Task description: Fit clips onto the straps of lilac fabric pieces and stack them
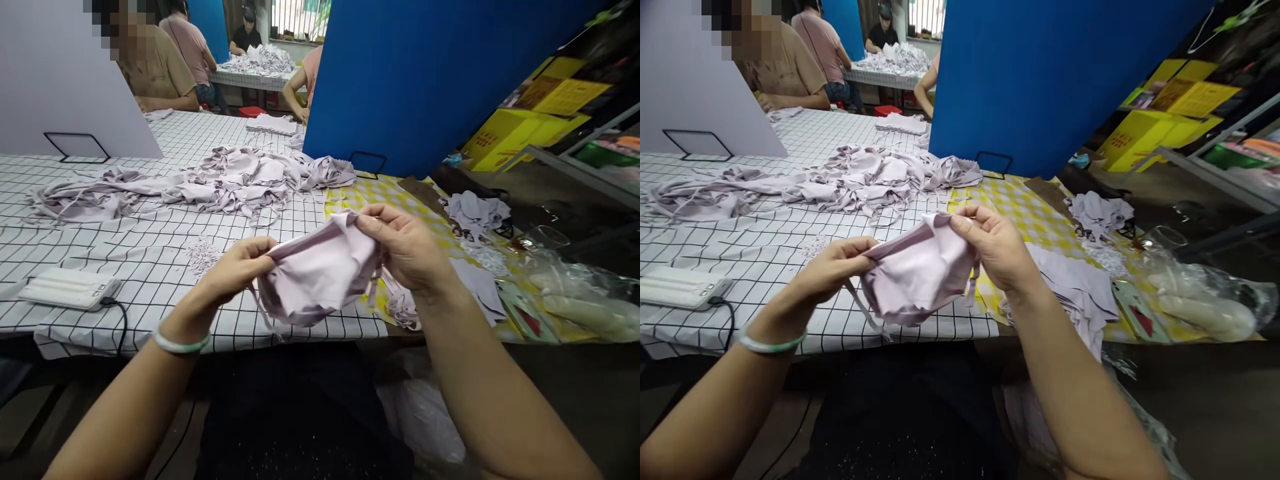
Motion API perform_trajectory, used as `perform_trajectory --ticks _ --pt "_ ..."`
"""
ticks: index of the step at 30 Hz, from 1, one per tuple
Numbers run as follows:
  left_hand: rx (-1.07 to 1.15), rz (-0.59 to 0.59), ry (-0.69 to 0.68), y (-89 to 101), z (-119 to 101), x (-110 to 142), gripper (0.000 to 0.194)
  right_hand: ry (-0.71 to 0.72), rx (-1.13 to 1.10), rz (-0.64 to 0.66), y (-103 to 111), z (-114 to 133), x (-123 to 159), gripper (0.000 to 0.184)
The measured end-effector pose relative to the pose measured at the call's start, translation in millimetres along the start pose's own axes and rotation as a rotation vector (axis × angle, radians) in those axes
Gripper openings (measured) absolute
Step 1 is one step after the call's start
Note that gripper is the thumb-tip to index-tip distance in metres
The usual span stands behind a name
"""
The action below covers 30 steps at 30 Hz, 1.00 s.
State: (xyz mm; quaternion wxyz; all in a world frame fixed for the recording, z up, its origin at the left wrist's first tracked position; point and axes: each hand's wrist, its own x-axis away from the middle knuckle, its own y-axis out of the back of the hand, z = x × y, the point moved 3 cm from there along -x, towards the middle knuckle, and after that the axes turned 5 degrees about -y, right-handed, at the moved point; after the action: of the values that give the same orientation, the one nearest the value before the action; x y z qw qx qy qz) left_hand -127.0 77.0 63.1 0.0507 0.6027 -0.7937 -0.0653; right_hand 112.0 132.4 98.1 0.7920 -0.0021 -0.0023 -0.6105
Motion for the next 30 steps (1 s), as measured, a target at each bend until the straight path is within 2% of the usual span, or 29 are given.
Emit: perform_trajectory --ticks 2,3,5,7,9,12,14,17,19,21,26,28,30 --pt "-0.035 0.003 0.038 17.5 -4.9 -0.2 0.02 -0.024 0.083 -0.032 7.2 -13.0 -11.6 0.031" --pt "-0.121 -0.036 0.061 26.1 -1.4 -1.9 0.02 -0.041 0.169 -0.065 10.9 -24.3 -18.3 0.03" --pt "-0.384 -0.192 0.084 40.8 12.9 -5.0 0.022 -0.055 0.405 -0.17 20.2 -49.7 -27.8 0.026" --pt "-0.645 -0.357 0.054 46.0 29.5 -3.8 0.026 -0.03 0.603 -0.262 29.8 -72.1 -27.1 0.022" --pt "-0.781 -0.409 -0.05 37.1 42.9 1.2 0.027 -0.033 0.697 -0.236 34.6 -89.5 -17.3 0.019" --pt "-0.783 -0.302 -0.297 4.1 53.9 6.2 0.021 -0.055 0.79 -0.125 25.6 -103.5 -0.2 0.018" --pt "-0.746 -0.208 -0.43 -20.4 58.5 1.2 0.02 -0.026 0.901 -0.131 9.9 -105.6 3.7 0.02" --pt "-0.685 -0.115 -0.445 -43.4 66.8 -20.3 0.024 -0.098 1.025 -0.074 -15.7 -106.9 -2.3 0.022" --pt "-0.594 -0.077 -0.342 -47.1 71.3 -36.1 0.025 -0.163 1.022 0.003 -24.8 -102.1 -7.8 0.017" --pt "-0.414 0.0 -0.201 -47.4 73.0 -46.4 0.025 -0.146 0.923 0.038 -26.3 -87.9 -12.6 0.011" --pt "0.183 0.393 0.066 -62.3 58.1 -47.5 0.013 0.066 0.475 0.086 -23.4 -36.6 -31.1 0.012" --pt "0.441 0.384 0.096 -65.1 44.8 -48.2 0.019 0.148 0.399 0.031 -20.4 -22.1 -36.0 0.011" --pt "0.663 0.248 0.045 -60.7 28.0 -51.7 0.021 0.235 0.302 -0.128 -13.5 -13.5 -31.8 0.014"
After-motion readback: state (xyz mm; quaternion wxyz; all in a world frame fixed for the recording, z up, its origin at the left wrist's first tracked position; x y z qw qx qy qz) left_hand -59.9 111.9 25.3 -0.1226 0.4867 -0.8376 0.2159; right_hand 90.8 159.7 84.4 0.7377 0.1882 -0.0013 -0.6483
